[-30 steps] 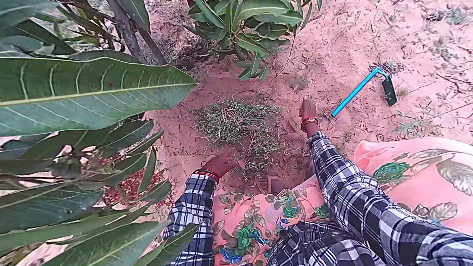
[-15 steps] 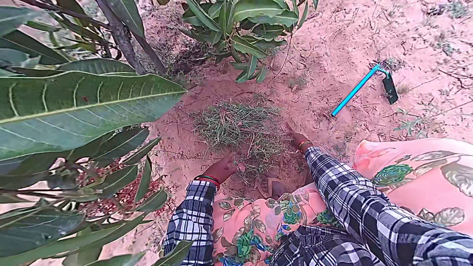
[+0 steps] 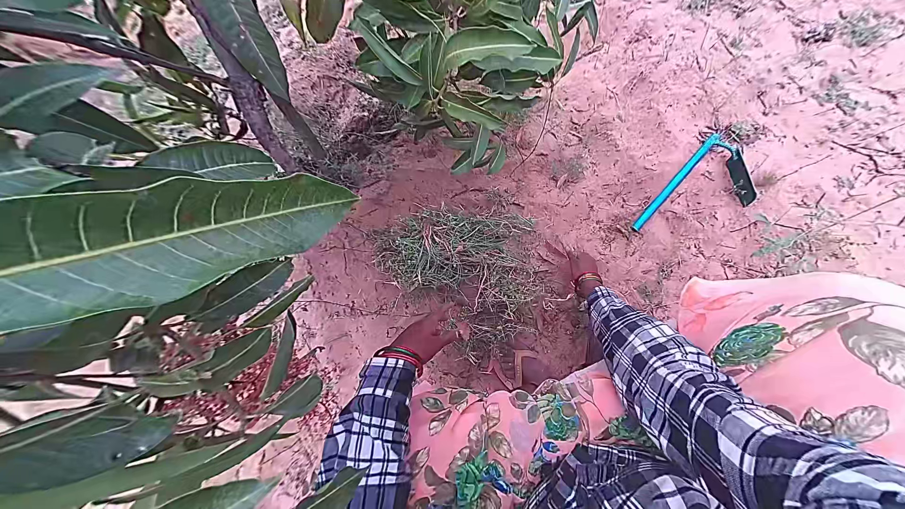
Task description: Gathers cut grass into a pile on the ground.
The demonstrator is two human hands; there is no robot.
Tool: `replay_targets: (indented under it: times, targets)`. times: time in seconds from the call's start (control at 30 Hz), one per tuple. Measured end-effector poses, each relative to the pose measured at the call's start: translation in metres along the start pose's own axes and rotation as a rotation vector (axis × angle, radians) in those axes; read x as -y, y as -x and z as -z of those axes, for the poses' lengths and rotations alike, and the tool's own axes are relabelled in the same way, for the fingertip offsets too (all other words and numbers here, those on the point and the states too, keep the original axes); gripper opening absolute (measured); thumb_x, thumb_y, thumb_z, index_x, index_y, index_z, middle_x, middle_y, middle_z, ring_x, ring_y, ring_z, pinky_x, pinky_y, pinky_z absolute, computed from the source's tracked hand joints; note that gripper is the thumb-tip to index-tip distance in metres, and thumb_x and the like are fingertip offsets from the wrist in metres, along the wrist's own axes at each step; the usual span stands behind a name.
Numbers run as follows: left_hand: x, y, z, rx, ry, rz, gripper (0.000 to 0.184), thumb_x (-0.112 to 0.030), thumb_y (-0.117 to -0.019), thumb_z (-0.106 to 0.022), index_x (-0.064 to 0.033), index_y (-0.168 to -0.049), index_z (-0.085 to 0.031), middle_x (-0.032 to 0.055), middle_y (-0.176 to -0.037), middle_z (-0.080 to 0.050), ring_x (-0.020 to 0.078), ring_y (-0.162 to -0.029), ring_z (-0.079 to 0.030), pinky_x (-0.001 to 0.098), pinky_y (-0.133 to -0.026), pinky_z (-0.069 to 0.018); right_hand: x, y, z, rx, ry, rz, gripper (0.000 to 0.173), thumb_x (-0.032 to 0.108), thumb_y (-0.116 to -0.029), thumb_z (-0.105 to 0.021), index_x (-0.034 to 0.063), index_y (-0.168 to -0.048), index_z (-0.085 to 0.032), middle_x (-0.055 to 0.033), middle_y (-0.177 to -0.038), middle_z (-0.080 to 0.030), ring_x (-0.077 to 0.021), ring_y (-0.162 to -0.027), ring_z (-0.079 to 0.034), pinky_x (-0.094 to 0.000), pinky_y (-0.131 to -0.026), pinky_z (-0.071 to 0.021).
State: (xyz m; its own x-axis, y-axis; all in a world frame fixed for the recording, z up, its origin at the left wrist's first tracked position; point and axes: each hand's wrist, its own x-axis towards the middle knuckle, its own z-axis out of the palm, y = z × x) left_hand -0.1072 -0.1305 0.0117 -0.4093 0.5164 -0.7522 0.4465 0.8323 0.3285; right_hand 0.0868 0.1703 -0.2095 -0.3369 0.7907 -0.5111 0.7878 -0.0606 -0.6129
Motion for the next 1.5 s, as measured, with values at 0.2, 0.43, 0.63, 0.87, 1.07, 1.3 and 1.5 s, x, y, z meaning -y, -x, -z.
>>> replay_targets:
  times: [0.2, 0.43, 0.63, 0.87, 1.07, 1.3, 1.5]
  targets:
    - [-0.009, 0.006, -0.002, 0.002, 0.001, -0.038, 0.072, -0.029, -0.1026, -0.065, -0.0158, -0.163, -0.029, 0.0189, -0.155, -0.047, 0.0365, -0.131, -0.059, 0.0527, -0.109, -0.0466, 0.059, -0.045, 0.084, -0.428, -0.428, -0.094, 0.063, 0.05, -0.1103, -0.039, -0.0065, -0.113, -0.067, -0.027, -0.108, -0.068, -0.04, -0.105, -0.065, -0.0584, -0.095, -0.0476]
    - [-0.003, -0.004, -0.009, 0.055, -0.017, -0.024, 0.073, -0.028, -0.1028, -0.065, -0.0191, -0.164, -0.026, 0.0168, -0.155, -0.049, 0.0335, -0.131, -0.06, 0.0491, -0.11, -0.0478, 0.059, -0.074, 0.023, 0.08, 0.08, -0.114, 0.041, 0.031, -0.1041, -0.056, -0.0058, -0.116, -0.069, -0.029, -0.126, -0.066, -0.0438, -0.121, -0.063, -0.0646, -0.099, -0.0487]
    - [-0.002, -0.018, -0.008, 0.092, -0.023, 0.059, 0.073, -0.03, -0.1025, -0.066, -0.0237, -0.164, -0.026, 0.017, -0.157, -0.047, 0.033, -0.13, -0.061, 0.0493, -0.11, -0.0481, 0.064, -0.073, -0.002, 0.196, 0.33, -0.142, 0.036, 0.031, -0.0992, -0.062, -0.0029, -0.107, -0.072, -0.026, -0.122, -0.068, -0.0417, -0.116, -0.066, -0.0653, -0.09, -0.0521]
    - [-0.01, -0.02, -0.012, 0.1, -0.03, 0.009, 0.072, -0.027, -0.1026, -0.066, -0.0171, -0.163, -0.028, 0.0164, -0.156, -0.048, 0.0323, -0.13, -0.061, 0.048, -0.11, -0.0481, 0.043, -0.077, 0.007, 0.26, 0.283, -0.078, 0.045, 0.035, -0.1058, -0.052, -0.0061, -0.11, -0.071, -0.0274, -0.124, -0.067, -0.0421, -0.12, -0.064, -0.0645, -0.097, -0.0492]
    - [-0.008, -0.007, -0.009, 0.061, -0.049, 0.01, 0.071, -0.03, -0.1031, -0.065, -0.0164, -0.163, -0.029, 0.0167, -0.156, -0.047, 0.0343, -0.133, -0.058, 0.051, -0.112, -0.0457, -0.014, -0.064, 0.018, 0.169, -0.169, 0.01, 0.049, 0.03, -0.1124, -0.04, -0.0107, -0.125, -0.063, -0.0316, -0.128, -0.062, -0.0422, -0.122, -0.059, -0.057, -0.106, -0.0446]
    - [-0.014, 0.001, -0.011, 0.061, -0.018, -0.035, 0.074, -0.028, -0.1028, -0.065, -0.0157, -0.164, -0.025, 0.0164, -0.157, -0.047, 0.0327, -0.133, -0.058, 0.0485, -0.112, -0.0462, 0.005, -0.059, 0.008, 0.106, 0.055, 0.007, 0.054, 0.008, -0.1017, -0.055, 0.0151, -0.154, -0.045, -0.0295, -0.134, -0.063, -0.0482, -0.124, -0.061, -0.0664, -0.102, -0.0478]
    - [-0.007, -0.016, -0.01, 0.105, -0.069, 0.042, 0.075, -0.032, -0.103, -0.065, -0.0189, -0.164, -0.024, 0.0177, -0.158, -0.045, 0.0342, -0.132, -0.059, 0.0498, -0.111, -0.0475, 0.027, -0.081, 0.009, 0.286, 0.414, 0.295, 0.068, 0.026, -0.0935, -0.075, 0.0248, -0.156, -0.047, -0.0219, -0.137, -0.065, -0.0457, -0.126, -0.061, -0.0696, -0.103, -0.0467]
